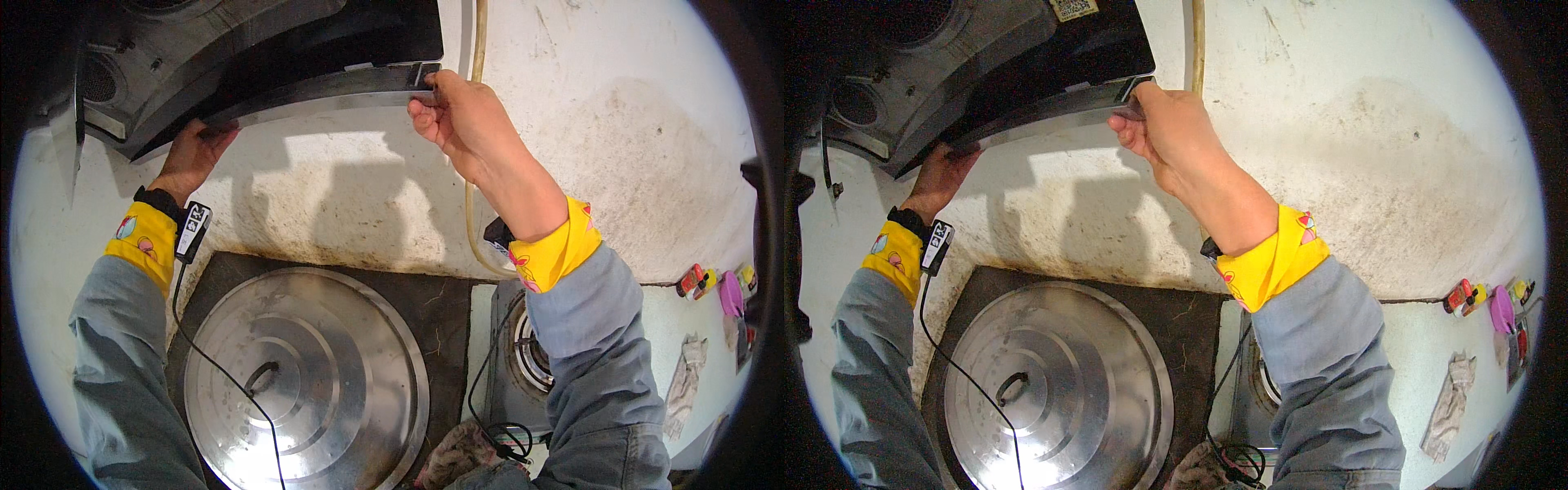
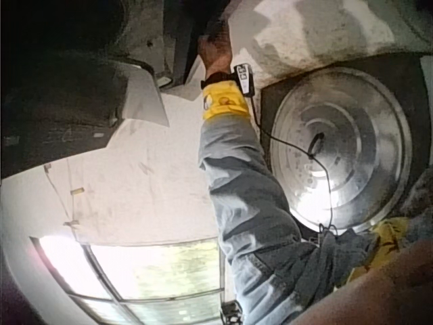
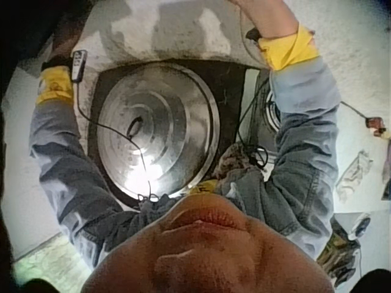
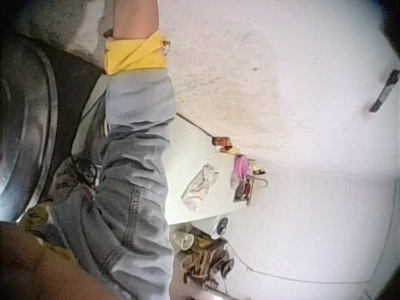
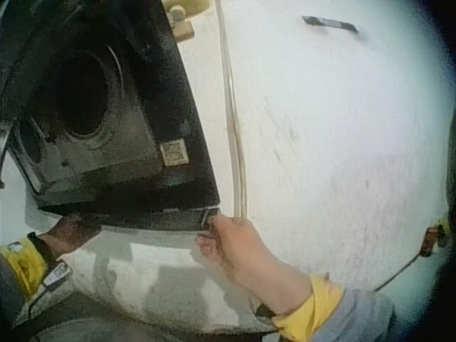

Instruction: The person repeatedly aligns and snaps a long metal trim piece into the bottom edge of a wall-mounted range hood. After several attempts, the person wipes the hood surface with a cloth, washes hands at the sink, and walks through the house.

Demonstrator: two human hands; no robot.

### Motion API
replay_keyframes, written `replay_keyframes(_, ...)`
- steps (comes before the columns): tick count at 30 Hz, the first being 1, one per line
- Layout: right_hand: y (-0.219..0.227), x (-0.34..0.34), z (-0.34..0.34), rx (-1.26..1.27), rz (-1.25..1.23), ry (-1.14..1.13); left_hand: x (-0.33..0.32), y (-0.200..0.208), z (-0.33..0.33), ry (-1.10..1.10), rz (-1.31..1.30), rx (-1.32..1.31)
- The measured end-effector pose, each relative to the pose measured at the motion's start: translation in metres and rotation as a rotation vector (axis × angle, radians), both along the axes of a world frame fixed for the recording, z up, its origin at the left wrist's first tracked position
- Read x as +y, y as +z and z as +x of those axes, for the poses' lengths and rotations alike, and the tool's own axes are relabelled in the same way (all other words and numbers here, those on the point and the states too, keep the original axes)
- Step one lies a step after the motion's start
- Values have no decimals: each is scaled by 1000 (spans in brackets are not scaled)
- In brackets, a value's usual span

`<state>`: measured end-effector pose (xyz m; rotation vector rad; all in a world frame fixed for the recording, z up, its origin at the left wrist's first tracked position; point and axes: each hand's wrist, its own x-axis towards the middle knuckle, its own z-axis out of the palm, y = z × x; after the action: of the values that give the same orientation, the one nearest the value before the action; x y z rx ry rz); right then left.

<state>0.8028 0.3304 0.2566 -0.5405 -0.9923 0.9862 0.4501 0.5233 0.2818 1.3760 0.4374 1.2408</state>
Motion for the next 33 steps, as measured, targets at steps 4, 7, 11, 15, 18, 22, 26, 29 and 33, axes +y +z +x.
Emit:
replay_keyframes(4, 1, 1, 1, -13, -8, -9, 2, 0, -1, -27, -44, -28)
replay_keyframes(7, 1, 2, 0, -21, 1, -10, 1, 0, -1, -10, -39, -37)
replay_keyframes(11, 0, 2, -1, -37, 11, -19, 2, 1, -1, 11, -6, -14)
replay_keyframes(15, 0, 2, -1, -43, -7, -24, 3, 0, -2, -6, -36, -27)
replay_keyframes(18, 1, 3, -1, -46, -18, -42, 4, 0, -4, -34, -43, -43)
replay_keyframes(22, 1, 6, 0, -2, -1, -29, 5, 0, -2, -63, -47, -73)
replay_keyframes(26, 4, 13, 5, -49, 32, -47, 12, -1, 0, -74, -14, -113)
replay_keyframes(29, -1, 18, 10, -71, 41, -49, 19, -3, -2, -105, 79, -61)
replay_keyframes(33, -15, 22, 17, 1, 271, 185, 21, -2, -2, -81, 203, 64)
